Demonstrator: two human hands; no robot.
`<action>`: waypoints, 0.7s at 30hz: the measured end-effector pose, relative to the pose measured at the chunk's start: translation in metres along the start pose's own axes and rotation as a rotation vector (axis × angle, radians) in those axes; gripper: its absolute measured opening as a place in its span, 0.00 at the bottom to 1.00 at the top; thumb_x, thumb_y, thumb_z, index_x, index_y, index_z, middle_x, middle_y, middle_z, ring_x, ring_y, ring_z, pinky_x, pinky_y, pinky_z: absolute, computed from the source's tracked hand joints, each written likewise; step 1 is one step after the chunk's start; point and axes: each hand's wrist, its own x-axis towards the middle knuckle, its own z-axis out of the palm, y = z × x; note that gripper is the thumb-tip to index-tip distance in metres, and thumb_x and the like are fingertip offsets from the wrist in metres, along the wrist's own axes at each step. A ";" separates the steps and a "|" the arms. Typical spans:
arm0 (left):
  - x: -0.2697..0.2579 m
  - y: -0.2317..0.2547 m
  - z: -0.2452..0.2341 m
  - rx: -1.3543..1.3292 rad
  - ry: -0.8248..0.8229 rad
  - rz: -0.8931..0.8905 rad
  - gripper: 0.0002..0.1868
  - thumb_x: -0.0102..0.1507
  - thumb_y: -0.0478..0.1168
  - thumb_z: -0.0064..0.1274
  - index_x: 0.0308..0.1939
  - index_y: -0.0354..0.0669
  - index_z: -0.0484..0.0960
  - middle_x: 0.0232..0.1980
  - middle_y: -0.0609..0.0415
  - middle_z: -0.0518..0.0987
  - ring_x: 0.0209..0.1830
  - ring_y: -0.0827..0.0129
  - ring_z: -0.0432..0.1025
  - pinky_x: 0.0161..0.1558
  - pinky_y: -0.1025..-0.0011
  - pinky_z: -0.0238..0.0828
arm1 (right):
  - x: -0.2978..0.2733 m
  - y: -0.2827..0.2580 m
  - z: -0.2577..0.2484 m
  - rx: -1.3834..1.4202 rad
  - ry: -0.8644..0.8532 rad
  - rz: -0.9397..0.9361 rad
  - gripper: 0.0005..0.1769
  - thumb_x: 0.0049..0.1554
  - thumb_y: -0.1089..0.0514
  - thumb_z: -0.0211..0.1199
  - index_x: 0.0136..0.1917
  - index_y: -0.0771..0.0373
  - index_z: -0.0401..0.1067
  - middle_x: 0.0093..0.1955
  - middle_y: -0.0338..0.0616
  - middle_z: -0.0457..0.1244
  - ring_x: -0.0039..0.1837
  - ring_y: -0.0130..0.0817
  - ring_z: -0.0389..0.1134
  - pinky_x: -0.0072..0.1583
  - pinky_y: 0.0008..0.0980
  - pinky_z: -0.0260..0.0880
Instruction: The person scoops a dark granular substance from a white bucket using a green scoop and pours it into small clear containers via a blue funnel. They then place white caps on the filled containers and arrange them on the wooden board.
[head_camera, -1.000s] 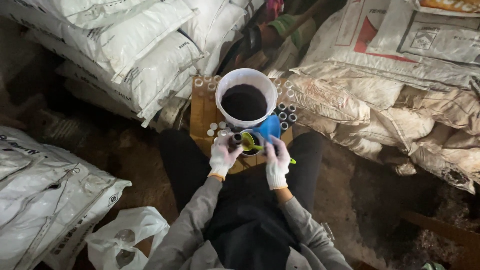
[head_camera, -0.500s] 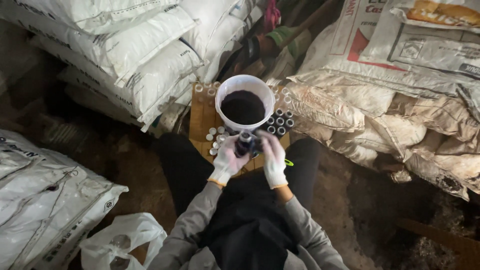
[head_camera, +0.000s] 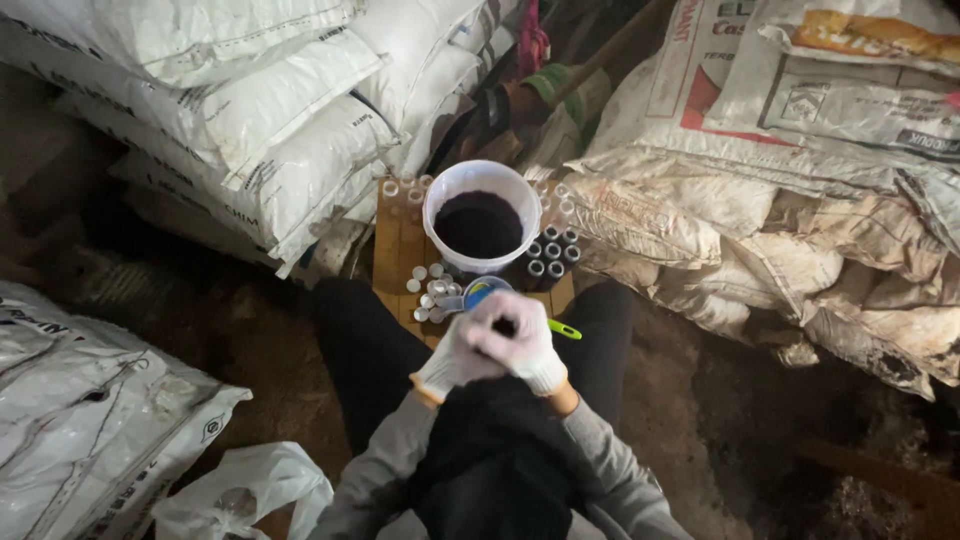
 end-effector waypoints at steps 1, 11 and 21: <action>-0.004 -0.007 -0.003 0.090 -0.015 0.076 0.13 0.55 0.40 0.66 0.33 0.46 0.74 0.28 0.65 0.68 0.28 0.79 0.63 0.36 0.81 0.64 | -0.001 -0.002 -0.003 0.216 -0.140 -0.016 0.13 0.46 0.57 0.81 0.33 0.57 0.76 0.32 0.37 0.68 0.35 0.30 0.70 0.44 0.29 0.72; -0.055 -0.060 0.020 0.848 0.392 -0.409 0.11 0.58 0.51 0.58 0.27 0.56 0.74 0.26 0.72 0.73 0.24 0.81 0.66 0.28 0.83 0.66 | -0.001 -0.021 -0.024 0.620 -0.390 -0.049 0.16 0.46 0.74 0.77 0.26 0.67 0.71 0.27 0.49 0.65 0.27 0.36 0.66 0.34 0.33 0.69; -0.014 -0.060 0.046 0.406 0.350 -0.094 0.06 0.56 0.43 0.58 0.26 0.55 0.76 0.28 0.70 0.75 0.26 0.82 0.68 0.33 0.82 0.68 | -0.003 -0.041 0.022 -0.211 0.204 -0.232 0.06 0.56 0.61 0.71 0.39 0.58 0.75 0.36 0.41 0.71 0.35 0.41 0.73 0.38 0.33 0.73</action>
